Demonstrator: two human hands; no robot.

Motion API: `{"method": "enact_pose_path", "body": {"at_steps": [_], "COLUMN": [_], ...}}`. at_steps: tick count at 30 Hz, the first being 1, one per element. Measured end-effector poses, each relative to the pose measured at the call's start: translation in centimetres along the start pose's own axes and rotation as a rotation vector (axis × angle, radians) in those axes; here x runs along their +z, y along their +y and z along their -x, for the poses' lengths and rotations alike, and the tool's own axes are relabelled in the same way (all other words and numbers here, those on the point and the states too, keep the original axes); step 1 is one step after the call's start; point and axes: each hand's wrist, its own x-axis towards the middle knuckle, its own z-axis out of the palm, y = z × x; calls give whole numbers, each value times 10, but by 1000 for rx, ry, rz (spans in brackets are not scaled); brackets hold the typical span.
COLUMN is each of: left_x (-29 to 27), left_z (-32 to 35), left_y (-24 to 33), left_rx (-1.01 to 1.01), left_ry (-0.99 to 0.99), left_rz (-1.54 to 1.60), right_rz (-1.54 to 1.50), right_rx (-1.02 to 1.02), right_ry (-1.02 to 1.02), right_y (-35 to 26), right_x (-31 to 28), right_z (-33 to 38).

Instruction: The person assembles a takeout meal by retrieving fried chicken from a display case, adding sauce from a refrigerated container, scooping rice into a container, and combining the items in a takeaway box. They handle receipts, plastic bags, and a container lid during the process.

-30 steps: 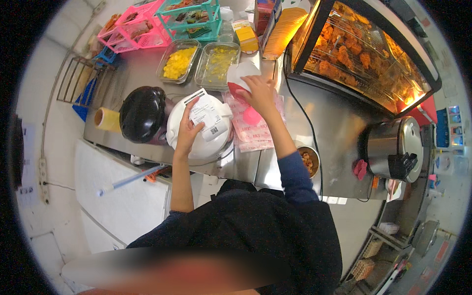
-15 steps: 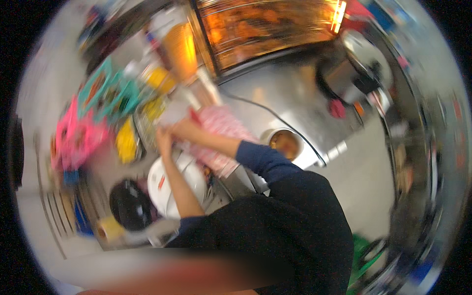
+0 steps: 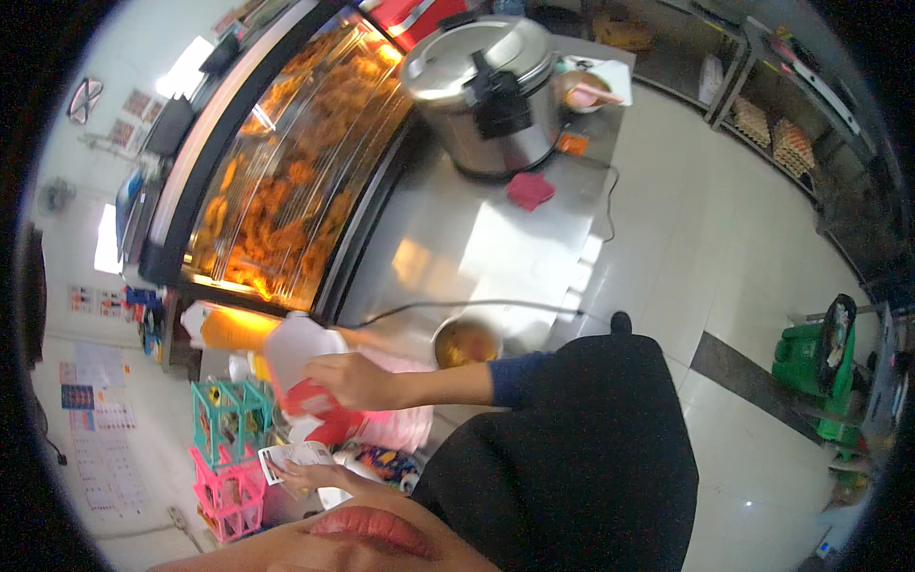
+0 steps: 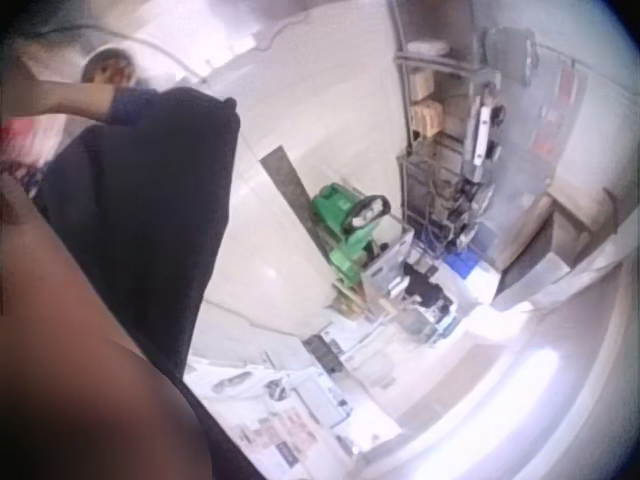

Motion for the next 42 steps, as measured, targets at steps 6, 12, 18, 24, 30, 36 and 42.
{"method": "enact_pose_path", "body": {"at_steps": [6,12,18,24,30,36,42], "left_x": [119,316,568,939,1115,1139,1109], "left_z": [210,469,639,729,739,748,755], "left_y": [135,333,484,503,477,476,637], "left_rx": [167,-148,645,829,1051,874,910], "left_ry": [-446,-1237,-1034,-1161,-1257,-1192,-778], "left_rz": [-3,518,269,-597,-1046,-920,-549], "right_rz": [-38,399,886,1122,612,940,1315], "right_rx": [655,788,900,1231,1205,1082,752], "right_ry": [-104,473,816,1042,1581,1430,884], "right_y": [34,0,21,28,29,162,361], "right_x": [-348,-660,-933,-1115,-1189,-1343,-1620], "right_z": [109,199,317,433,407,288,78]}}
